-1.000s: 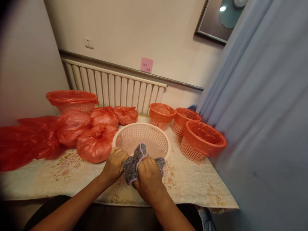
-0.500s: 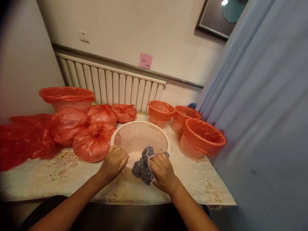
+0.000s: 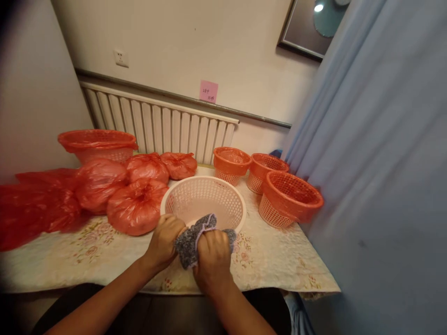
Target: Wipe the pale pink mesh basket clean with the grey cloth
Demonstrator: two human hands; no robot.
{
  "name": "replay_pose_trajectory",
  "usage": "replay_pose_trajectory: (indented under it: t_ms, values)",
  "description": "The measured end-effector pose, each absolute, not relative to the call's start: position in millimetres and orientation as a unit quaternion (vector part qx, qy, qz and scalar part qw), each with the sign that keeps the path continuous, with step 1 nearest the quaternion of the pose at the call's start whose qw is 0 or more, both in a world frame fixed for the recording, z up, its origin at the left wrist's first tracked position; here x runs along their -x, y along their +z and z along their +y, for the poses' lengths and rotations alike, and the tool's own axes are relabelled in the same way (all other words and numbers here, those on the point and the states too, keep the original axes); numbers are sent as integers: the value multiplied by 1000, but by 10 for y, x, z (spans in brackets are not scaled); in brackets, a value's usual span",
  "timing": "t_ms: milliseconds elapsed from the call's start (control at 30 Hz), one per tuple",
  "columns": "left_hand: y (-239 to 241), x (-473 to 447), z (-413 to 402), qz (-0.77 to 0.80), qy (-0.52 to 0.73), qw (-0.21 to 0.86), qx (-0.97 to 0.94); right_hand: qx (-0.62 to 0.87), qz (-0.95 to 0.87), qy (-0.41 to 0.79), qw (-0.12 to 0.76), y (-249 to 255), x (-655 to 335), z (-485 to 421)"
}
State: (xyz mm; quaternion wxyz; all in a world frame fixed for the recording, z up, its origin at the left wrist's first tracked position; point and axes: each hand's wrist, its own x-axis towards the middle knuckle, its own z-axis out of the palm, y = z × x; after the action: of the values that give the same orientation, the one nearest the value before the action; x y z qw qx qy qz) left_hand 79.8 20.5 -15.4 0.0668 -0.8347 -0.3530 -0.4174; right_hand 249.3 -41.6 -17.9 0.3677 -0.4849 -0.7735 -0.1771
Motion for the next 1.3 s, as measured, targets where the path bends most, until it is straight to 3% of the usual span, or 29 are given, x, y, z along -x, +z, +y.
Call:
replay_pose_trajectory:
  t_ms: [167,367,567,767,1000,1300]
  values:
    - [-166,-778,216,-350,-422,59,834,469,-794,-184,341,-139,-2411,-415]
    - [-125,-841,383,-357,-395,105,840,347,-835,-212,369,-188,-3149,-162]
    - [-123,-763,539,-334,-401,81,849,356,-841,-149,380,-254,-3589,-35]
    - [-117,-805,411,-358,-394,78,843,450,-758,-187,434,-334,-2895,-270]
    - [-197,-834,256,-355,-427,56,830,470,-761,-209,395,-224,-2326,-413]
    - [-110,-929,469,-347,-397,93,844,368,-825,-189,385,-280,-3540,-86]
